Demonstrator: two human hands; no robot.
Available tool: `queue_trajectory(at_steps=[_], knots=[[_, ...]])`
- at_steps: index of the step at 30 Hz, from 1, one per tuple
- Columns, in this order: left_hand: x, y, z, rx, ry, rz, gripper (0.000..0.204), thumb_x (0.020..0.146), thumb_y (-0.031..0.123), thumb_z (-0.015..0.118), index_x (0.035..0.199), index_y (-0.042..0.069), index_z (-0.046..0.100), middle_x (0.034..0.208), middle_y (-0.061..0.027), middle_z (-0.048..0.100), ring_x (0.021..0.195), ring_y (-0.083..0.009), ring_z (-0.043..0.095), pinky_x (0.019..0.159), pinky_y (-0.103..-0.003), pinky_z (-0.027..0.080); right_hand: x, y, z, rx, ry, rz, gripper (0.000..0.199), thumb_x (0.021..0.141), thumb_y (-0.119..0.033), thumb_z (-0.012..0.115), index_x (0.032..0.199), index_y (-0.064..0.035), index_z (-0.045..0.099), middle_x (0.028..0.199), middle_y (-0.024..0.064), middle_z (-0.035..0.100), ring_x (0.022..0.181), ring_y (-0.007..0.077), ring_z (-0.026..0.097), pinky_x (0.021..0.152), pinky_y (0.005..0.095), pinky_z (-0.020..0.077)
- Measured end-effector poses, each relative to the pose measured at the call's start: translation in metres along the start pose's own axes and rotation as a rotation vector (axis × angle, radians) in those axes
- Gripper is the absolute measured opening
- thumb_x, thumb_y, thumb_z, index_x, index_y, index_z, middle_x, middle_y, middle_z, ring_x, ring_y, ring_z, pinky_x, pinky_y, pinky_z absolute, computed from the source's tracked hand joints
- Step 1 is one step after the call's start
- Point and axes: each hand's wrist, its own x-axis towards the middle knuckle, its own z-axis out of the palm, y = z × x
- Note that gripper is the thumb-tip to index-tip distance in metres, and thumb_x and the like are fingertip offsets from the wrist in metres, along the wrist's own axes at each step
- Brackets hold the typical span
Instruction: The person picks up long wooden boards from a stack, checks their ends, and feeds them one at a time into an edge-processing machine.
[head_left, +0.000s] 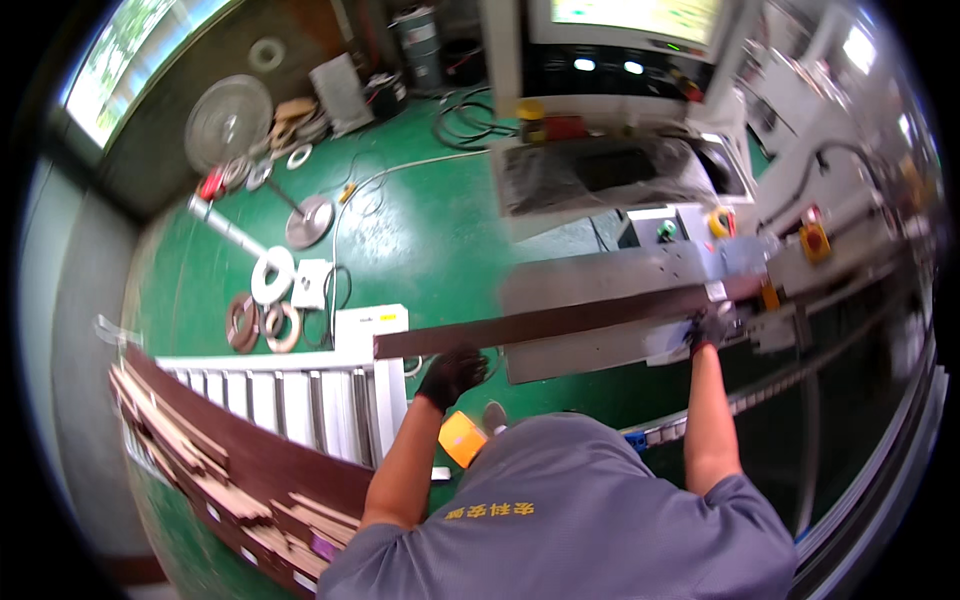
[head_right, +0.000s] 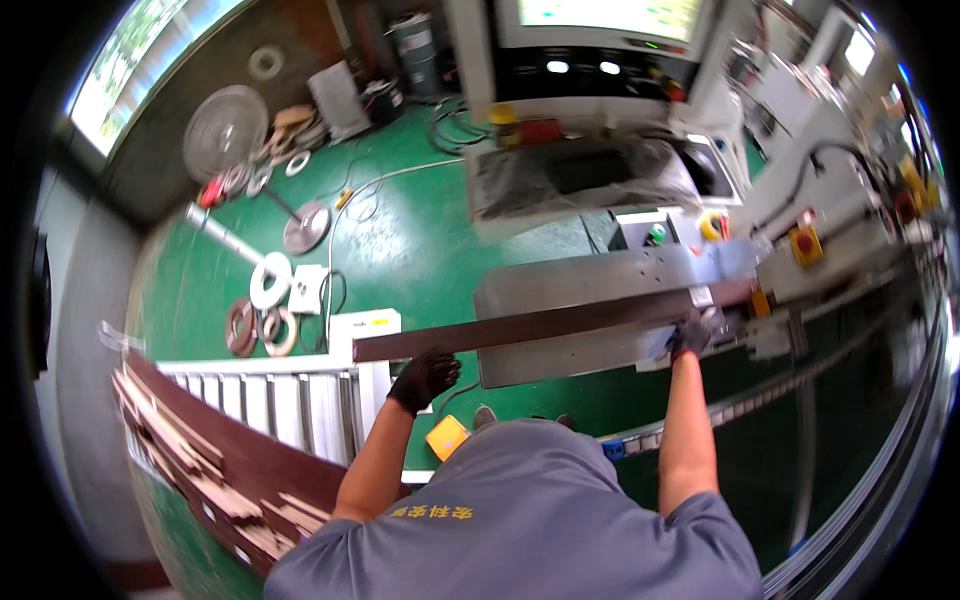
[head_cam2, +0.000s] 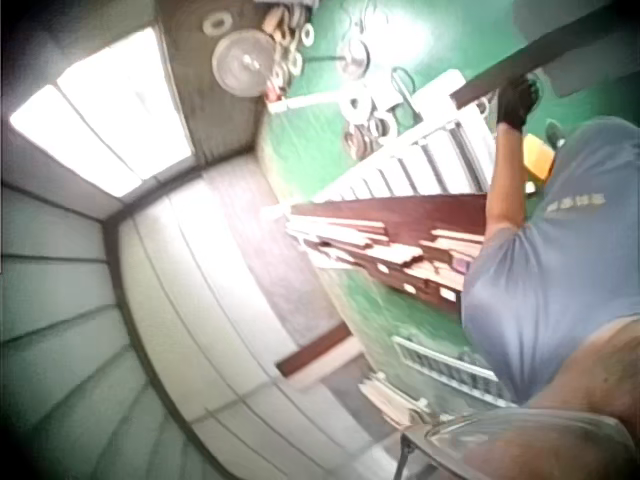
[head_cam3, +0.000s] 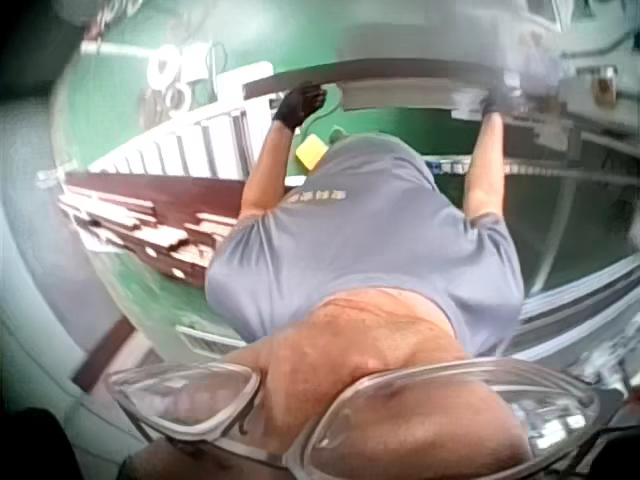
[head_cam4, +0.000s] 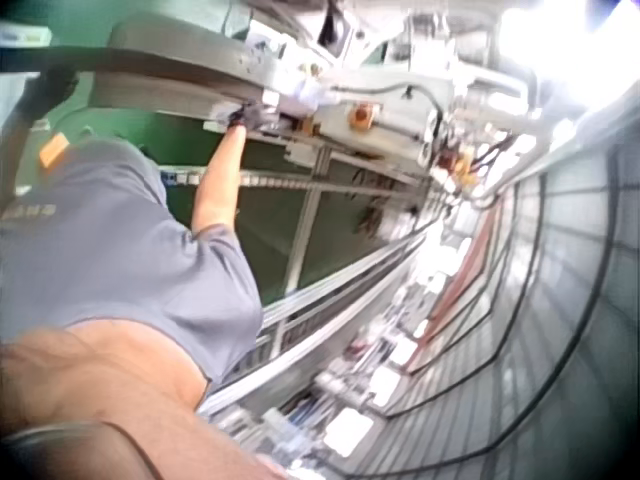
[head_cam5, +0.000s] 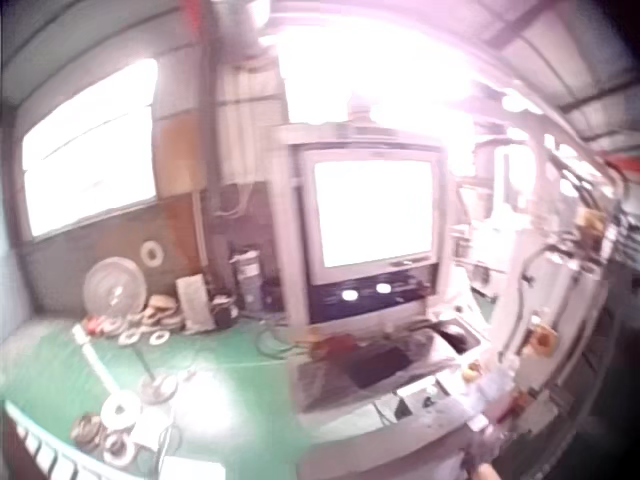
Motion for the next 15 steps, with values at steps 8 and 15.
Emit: queue_trajectory(at_steps=[8,15], knots=[[0.056,0.007,0.070,-0.826,-0.120,-0.567,0.036,0.101,0.036,0.046,0.094,0.004,0.062,0.084,-0.0100,0.064,0.074,-0.0223,0.060,0.069,-0.034,0.051,-0.166,0.061,0.060,-0.399,-0.557,-0.036,0.055,0.083,-0.015,0.065,0.130,-0.0069,0.038,0.111,0.0105,0.053,0.082,0.0168,0.059,0.061,0.0319,0.0505],[0.060,0.032,0.110,-0.830,-0.125,-0.576,0.026,0.098,0.031,0.053,0.090,0.007,0.058,0.081,-0.0091,0.062,0.072,-0.0217,0.059,0.066,-0.032,0.052,-0.050,0.097,0.007,-0.417,-0.498,0.070,0.056,0.083,-0.019,0.064,0.130,-0.0019,0.038,0.118,0.0138,0.055,0.099,0.0236,0.057,0.083,0.0363,0.0512]])
